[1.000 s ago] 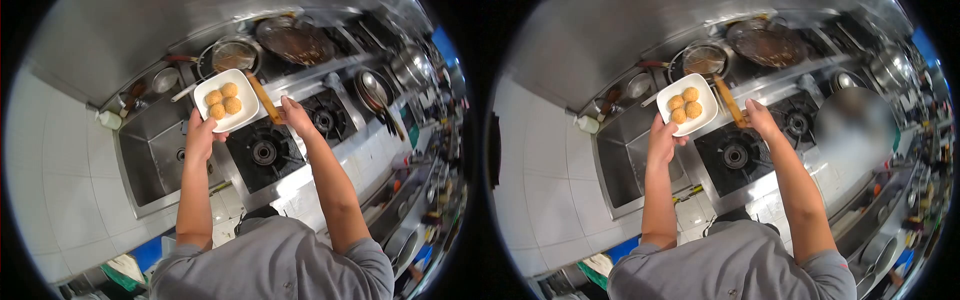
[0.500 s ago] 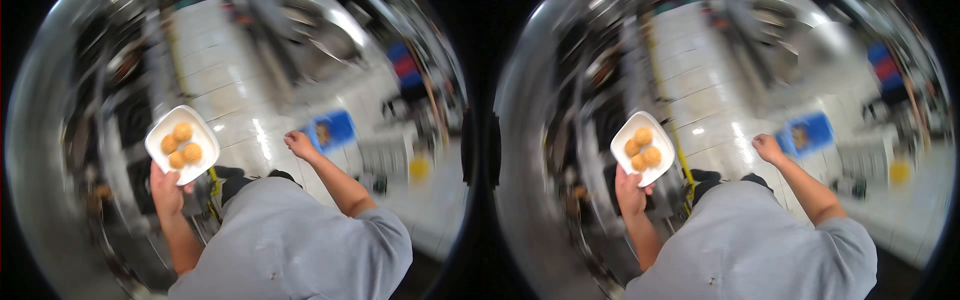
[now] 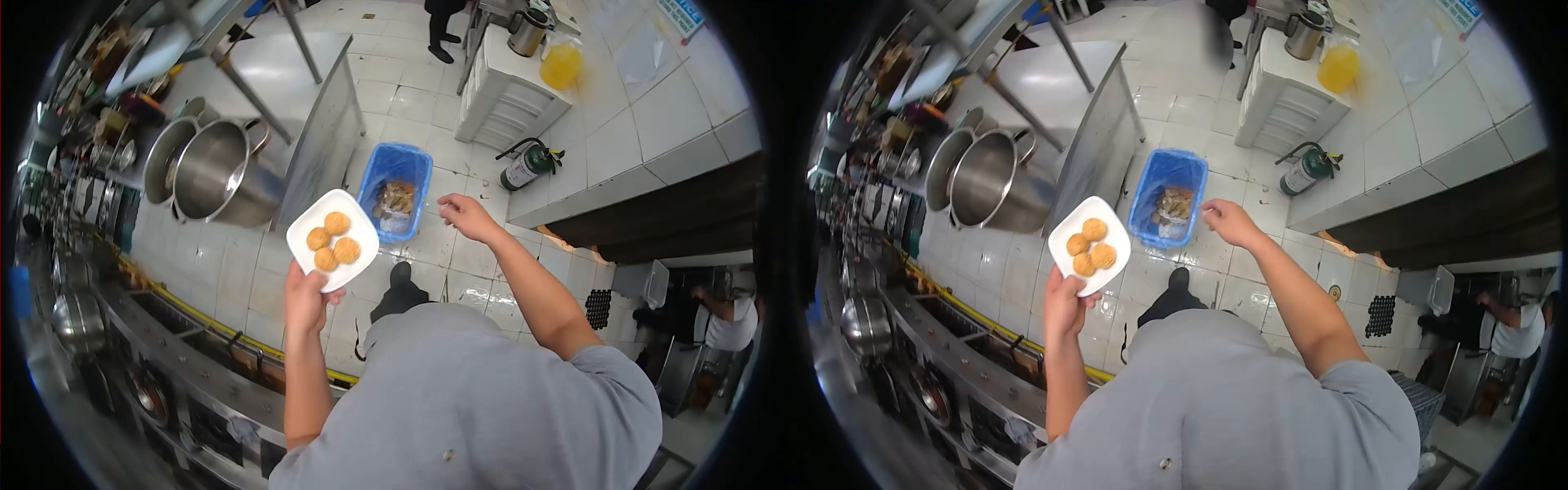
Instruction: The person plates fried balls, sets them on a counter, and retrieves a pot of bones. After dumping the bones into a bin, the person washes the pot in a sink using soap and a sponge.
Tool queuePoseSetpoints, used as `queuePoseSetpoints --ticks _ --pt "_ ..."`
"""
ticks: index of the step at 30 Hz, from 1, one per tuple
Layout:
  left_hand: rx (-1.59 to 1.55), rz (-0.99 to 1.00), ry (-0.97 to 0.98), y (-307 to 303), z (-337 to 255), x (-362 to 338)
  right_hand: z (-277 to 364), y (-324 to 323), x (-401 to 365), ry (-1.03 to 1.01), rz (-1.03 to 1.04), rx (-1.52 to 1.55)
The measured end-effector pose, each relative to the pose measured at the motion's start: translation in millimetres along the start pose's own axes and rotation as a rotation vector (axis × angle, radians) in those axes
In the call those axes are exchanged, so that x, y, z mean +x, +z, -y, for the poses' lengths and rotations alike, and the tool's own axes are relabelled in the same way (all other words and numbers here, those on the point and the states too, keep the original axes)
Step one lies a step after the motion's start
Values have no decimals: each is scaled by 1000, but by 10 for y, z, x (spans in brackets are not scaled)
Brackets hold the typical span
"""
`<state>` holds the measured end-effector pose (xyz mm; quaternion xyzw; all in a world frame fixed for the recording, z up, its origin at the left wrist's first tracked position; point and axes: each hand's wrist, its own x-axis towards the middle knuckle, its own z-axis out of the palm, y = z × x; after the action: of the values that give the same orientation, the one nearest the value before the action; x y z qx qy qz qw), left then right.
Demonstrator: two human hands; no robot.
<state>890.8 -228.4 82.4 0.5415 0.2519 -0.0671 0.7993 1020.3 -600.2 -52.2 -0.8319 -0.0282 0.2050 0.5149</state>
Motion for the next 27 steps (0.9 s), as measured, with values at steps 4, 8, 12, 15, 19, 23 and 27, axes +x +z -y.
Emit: queuePoseSetpoints --ticks 4,8,12,15,19,23,27 --pt "115 120 -35 738 -112 1253 -788 -715 -149 69 -234 -348" --pt "204 219 -24 1797 -239 2522 -2613 -1166 -1381 468 -339 -506" --pt "267 358 13 2918 -293 3934 -4008 -1190 -3187 710 391 -1007" --pt "211 305 60 3866 -267 4826 -3283 -1404 -3491 966 531 -648" --pt "125 289 59 5165 -415 5655 -3074 -1704 -3022 1187 -24 15" --pt "103 334 2 6172 -487 6709 -2898 -2358 -1973 1096 -495 482" --pt "74 290 -7 7255 -575 7682 -2599 -3067 -990 1014 -754 665"
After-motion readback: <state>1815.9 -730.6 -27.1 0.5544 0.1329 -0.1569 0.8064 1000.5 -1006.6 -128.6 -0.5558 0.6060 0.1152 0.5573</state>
